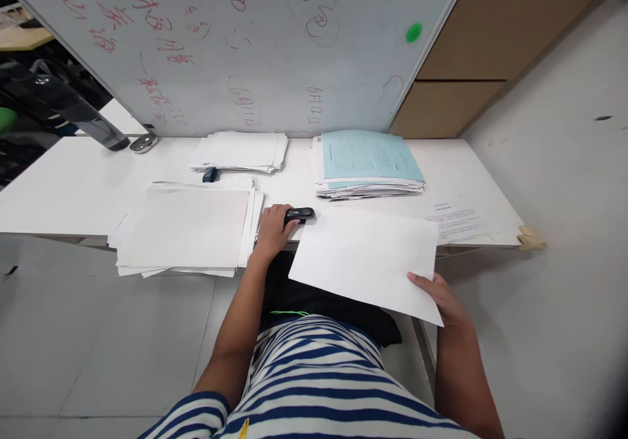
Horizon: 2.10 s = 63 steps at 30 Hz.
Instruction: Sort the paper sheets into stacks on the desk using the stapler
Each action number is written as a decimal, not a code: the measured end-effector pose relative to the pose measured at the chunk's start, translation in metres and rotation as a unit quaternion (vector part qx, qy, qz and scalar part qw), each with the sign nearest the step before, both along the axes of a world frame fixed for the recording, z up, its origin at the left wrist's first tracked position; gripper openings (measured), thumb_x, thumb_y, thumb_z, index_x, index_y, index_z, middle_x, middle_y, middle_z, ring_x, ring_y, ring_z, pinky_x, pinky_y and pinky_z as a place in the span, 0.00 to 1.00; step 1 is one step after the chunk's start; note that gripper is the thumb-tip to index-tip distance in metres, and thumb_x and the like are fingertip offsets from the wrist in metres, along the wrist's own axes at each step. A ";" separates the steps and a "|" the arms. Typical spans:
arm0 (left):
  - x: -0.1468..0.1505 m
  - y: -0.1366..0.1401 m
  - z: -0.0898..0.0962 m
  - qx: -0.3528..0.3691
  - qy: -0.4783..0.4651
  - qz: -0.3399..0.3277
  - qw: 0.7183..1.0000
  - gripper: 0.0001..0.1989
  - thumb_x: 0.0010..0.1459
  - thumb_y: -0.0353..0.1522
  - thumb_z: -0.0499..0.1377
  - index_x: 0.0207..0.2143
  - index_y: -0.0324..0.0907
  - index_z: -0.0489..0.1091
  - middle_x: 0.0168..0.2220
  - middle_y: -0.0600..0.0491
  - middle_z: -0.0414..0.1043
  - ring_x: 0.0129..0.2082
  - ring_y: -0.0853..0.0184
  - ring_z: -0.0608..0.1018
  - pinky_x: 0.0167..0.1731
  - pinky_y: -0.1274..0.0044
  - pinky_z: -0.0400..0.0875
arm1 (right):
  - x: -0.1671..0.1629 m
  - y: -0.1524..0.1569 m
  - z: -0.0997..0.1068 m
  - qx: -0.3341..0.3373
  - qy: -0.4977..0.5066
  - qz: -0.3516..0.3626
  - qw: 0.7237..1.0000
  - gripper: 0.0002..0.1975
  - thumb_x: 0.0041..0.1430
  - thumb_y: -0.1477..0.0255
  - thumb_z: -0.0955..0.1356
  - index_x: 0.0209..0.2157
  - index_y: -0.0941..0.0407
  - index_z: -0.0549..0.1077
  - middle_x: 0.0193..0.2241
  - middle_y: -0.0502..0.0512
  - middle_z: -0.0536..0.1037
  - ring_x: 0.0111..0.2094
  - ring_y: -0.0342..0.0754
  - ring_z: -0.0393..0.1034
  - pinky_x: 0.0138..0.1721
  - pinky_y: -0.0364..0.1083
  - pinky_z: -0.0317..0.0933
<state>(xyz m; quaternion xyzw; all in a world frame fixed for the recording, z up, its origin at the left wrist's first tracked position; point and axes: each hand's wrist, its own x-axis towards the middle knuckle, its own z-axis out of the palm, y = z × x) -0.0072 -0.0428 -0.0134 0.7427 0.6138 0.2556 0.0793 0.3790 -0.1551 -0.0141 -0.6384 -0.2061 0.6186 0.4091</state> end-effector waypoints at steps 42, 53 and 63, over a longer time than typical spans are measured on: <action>0.065 0.071 0.035 0.016 -0.031 0.038 0.999 0.25 0.67 0.48 0.43 0.47 0.42 0.70 0.50 0.44 0.74 0.58 0.53 0.68 0.61 0.56 0.54 | -0.035 0.026 0.034 0.085 -0.036 -0.073 0.993 0.21 0.39 0.59 0.76 0.37 0.52 0.78 0.33 0.56 0.82 0.32 0.58 0.78 0.30 0.53 0.73; 0.010 0.015 0.030 -0.015 -0.022 0.014 1.000 0.26 0.56 0.53 0.59 0.50 0.48 0.70 0.55 0.47 0.70 0.63 0.50 0.62 0.64 0.51 0.40 | -0.013 0.039 0.079 0.125 -0.131 -0.130 0.975 0.13 0.32 0.65 0.76 0.26 0.51 0.78 0.28 0.59 0.80 0.27 0.57 0.76 0.32 0.57 0.74; 0.039 0.012 0.007 0.110 -0.135 0.109 0.979 0.23 0.67 0.47 0.45 0.50 0.42 0.71 0.54 0.42 0.71 0.62 0.52 0.65 0.64 0.52 0.43 | -0.029 0.023 0.074 0.317 -0.121 -0.238 0.910 0.14 0.45 0.63 0.75 0.37 0.48 0.80 0.47 0.56 0.80 0.56 0.58 0.71 0.63 0.54 0.60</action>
